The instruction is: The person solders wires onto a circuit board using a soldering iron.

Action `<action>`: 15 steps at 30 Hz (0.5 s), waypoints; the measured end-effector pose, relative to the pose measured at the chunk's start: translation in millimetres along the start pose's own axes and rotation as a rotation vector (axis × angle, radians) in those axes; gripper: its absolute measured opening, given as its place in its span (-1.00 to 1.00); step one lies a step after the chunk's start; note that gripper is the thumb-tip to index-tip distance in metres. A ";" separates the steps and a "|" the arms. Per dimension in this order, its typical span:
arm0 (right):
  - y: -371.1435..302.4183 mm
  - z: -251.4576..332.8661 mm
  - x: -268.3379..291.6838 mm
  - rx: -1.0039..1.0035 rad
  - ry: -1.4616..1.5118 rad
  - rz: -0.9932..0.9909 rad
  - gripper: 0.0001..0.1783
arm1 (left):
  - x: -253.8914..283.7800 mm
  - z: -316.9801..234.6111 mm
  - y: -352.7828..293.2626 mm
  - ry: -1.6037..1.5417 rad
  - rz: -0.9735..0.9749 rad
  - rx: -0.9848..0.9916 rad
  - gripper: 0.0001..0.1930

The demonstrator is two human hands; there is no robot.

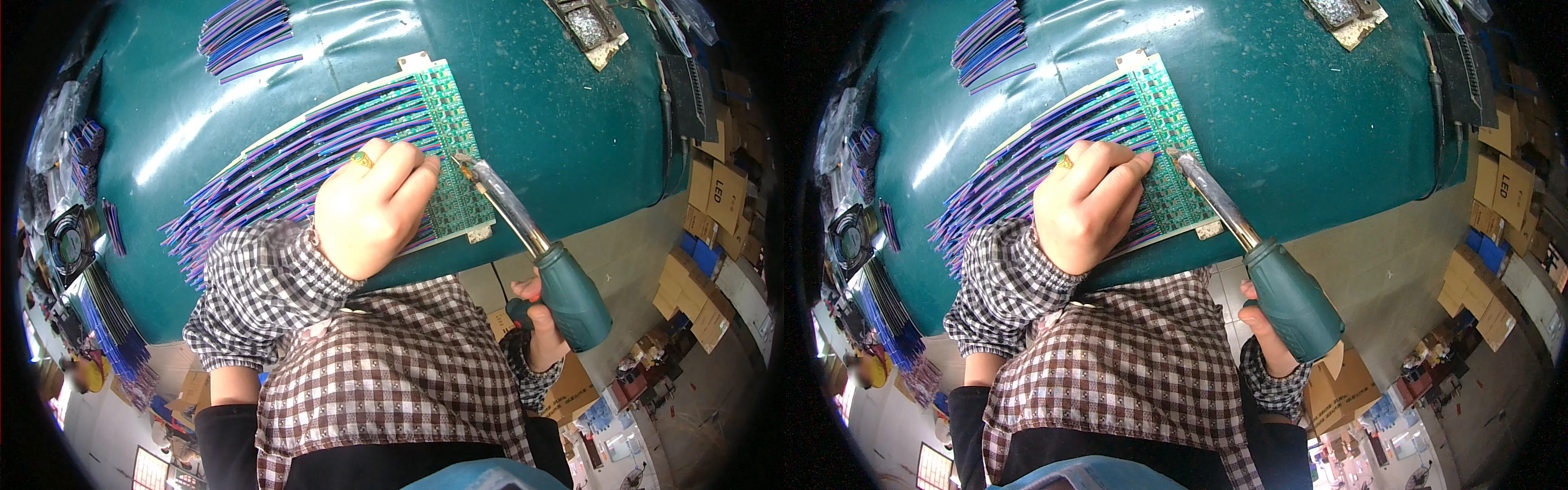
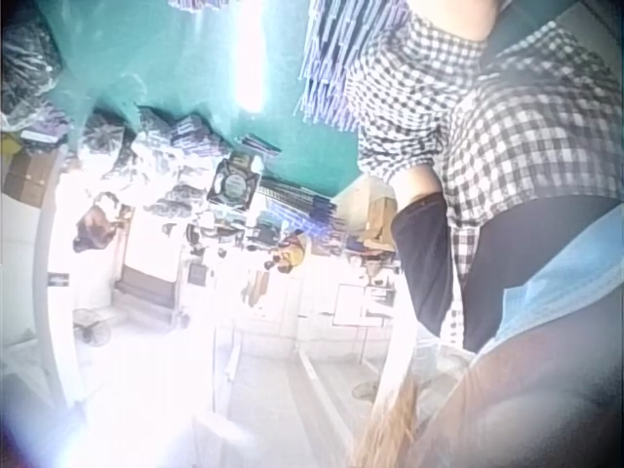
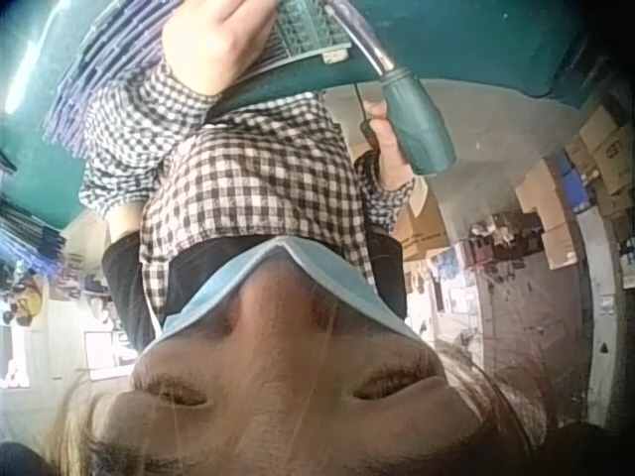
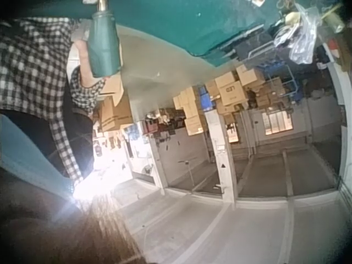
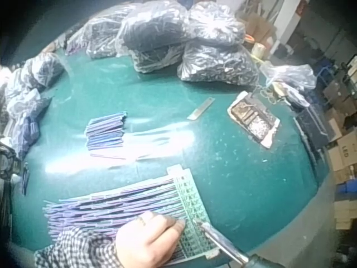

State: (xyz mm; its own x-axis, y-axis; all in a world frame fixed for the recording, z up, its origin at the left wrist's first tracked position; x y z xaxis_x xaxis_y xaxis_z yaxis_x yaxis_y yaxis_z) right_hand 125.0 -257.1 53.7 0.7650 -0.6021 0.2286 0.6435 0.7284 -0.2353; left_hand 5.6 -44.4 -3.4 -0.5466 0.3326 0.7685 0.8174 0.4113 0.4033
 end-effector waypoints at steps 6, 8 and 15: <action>-2.3 -5.8 4.7 -0.008 -0.048 0.024 -0.46 | 1.0 0.1 0.5 0.000 0.002 0.001 -0.80; -2.6 -7.0 5.3 -0.006 -0.069 0.029 -0.47 | 1.3 -0.2 0.4 0.003 0.002 -0.004 -0.80; -3.7 -10.9 5.8 -0.028 0.096 -0.013 -0.61 | 1.7 0.5 -0.5 0.012 0.021 -0.021 -0.73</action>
State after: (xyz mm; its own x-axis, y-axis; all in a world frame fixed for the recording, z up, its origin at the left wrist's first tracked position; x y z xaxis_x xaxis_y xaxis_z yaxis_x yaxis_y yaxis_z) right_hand 127.3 -266.8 45.6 0.7543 -0.6413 0.1403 0.6531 0.7114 -0.2596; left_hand 4.2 -43.7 -2.6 -0.5272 0.3304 0.7829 0.8324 0.3861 0.3976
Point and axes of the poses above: each hand's wrist, its own y-axis towards the middle knuckle, its own x-axis out of the back of the hand, z = x × y, the point moved 1 cm from there along y, towards the middle knuckle, and after that the axes turned 2 degrees about z, right-handed, at the moved point
